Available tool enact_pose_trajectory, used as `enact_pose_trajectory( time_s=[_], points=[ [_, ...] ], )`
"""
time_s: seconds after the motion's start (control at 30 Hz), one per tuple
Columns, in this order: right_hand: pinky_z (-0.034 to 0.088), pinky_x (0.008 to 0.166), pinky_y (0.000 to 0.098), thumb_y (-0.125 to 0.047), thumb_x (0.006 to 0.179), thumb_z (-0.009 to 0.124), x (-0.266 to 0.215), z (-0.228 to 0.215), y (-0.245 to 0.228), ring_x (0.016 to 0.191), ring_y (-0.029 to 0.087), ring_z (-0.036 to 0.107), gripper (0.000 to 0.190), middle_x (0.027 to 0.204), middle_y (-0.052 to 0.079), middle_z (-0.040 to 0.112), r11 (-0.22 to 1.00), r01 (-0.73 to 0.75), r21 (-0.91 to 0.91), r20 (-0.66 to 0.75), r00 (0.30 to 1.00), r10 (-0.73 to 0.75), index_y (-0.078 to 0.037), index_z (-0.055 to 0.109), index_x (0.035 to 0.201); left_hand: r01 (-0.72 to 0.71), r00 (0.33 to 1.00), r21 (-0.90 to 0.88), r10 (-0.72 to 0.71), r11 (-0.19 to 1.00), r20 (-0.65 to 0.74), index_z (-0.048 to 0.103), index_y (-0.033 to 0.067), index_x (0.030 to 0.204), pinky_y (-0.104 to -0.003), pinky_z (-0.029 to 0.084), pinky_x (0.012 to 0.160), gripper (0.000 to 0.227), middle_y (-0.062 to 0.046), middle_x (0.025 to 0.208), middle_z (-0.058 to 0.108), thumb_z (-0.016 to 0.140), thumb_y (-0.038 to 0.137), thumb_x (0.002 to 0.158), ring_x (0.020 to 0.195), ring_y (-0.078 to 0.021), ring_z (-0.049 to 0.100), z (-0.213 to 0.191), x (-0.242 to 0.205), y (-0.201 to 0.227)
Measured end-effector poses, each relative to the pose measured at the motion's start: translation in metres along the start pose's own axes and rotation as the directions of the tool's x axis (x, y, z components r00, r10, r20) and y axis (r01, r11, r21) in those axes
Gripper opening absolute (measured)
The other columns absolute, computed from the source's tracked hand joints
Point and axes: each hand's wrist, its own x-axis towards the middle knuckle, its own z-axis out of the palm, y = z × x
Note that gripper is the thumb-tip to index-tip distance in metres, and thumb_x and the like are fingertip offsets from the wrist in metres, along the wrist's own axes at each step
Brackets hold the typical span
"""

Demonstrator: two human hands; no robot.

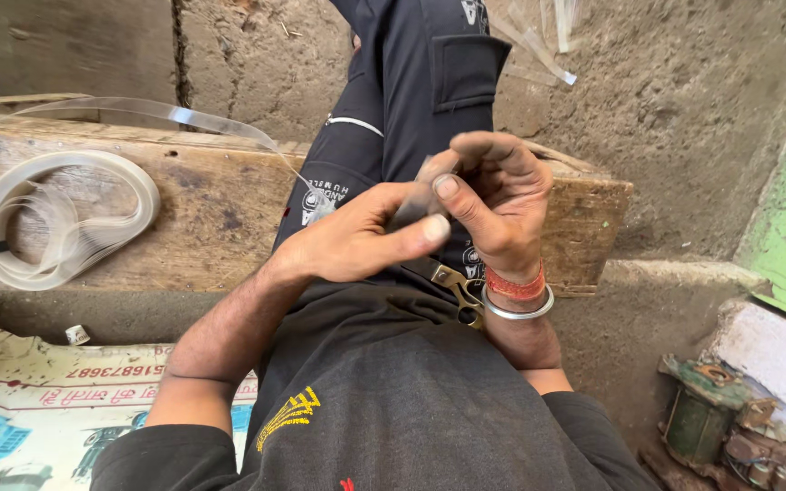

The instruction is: The person sits on a low wooden bench and uses scissors to cut a long, translucent plastic strip into shorter segments. They repeatedly measure, cut, and stack the pieces, then coil the remaining strip.

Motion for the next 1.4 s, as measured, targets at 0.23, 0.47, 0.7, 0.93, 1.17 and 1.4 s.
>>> enact_pose_trajectory(
  time_s=[0.23,0.47,0.7,0.93,1.17,1.4],
  points=[
    [0.062,0.081,0.0224,0.007,0.104,0.072,-0.005,-0.010,0.003,0.090,0.011,0.073,0.018,0.101,0.012,0.076,0.967,0.124,-0.221,-0.013,0.991,-0.130,0.000,0.070,0.121,-0.020,0.983,0.068,0.032,0.997,-0.181,0.058,0.0019,0.130,-0.031,0.054,0.085,0.042,-0.006,0.094,0.070,0.038,0.034,0.112,0.090,-0.0144,0.066,0.009,-0.004,0.029],
    [0.062,0.073,0.0220,0.005,0.104,0.071,-0.005,-0.016,-0.003,0.084,0.012,0.072,0.012,0.100,0.014,0.075,0.961,0.163,-0.222,0.014,0.986,-0.164,0.001,0.068,0.115,-0.076,0.949,0.403,0.191,0.912,-0.253,0.059,0.0003,0.123,-0.034,0.053,0.069,0.029,-0.010,0.080,0.066,0.041,0.021,0.114,0.071,-0.0204,0.068,0.022,-0.006,0.038],
    [0.064,0.077,0.0280,0.007,0.105,0.066,-0.008,-0.013,-0.010,0.085,0.016,0.074,0.013,0.095,0.016,0.074,0.971,0.130,-0.202,-0.030,0.990,-0.139,0.004,0.068,0.118,-0.043,0.915,0.627,0.283,0.778,-0.288,0.060,0.0032,0.118,-0.039,0.049,0.056,0.016,-0.010,0.069,0.060,0.051,0.014,0.110,0.062,-0.0271,0.066,0.034,-0.001,0.037],
    [0.065,0.080,0.0279,0.007,0.104,0.067,-0.010,-0.012,-0.015,0.089,0.017,0.075,0.011,0.099,0.016,0.073,0.952,0.167,-0.257,0.008,0.985,-0.171,0.004,0.068,0.115,-0.083,0.930,0.532,0.257,0.843,-0.262,0.059,0.0029,0.124,-0.036,0.053,0.059,0.020,-0.009,0.077,0.065,0.049,0.016,0.113,0.067,-0.0240,0.071,0.031,-0.003,0.036],
    [0.063,0.077,0.0244,0.008,0.103,0.069,-0.011,-0.013,-0.017,0.090,0.016,0.074,0.010,0.101,0.016,0.073,0.914,0.208,-0.348,0.065,0.978,-0.197,0.004,0.069,0.112,-0.049,0.931,0.578,0.247,0.815,-0.269,0.059,0.0034,0.124,-0.039,0.049,0.057,0.020,-0.011,0.076,0.061,0.049,0.017,0.113,0.065,-0.0257,0.067,0.034,-0.005,0.036],
    [0.060,0.066,0.0196,0.007,0.099,0.071,-0.007,-0.014,-0.016,0.085,0.014,0.074,0.010,0.103,0.014,0.071,0.882,0.262,-0.393,0.121,0.965,-0.233,0.002,0.068,0.107,-0.084,0.921,0.629,0.301,0.773,-0.247,0.058,0.0035,0.121,-0.037,0.051,0.057,0.019,-0.009,0.076,0.061,0.048,0.018,0.114,0.064,-0.0244,0.066,0.036,-0.001,0.031]
  ],
)
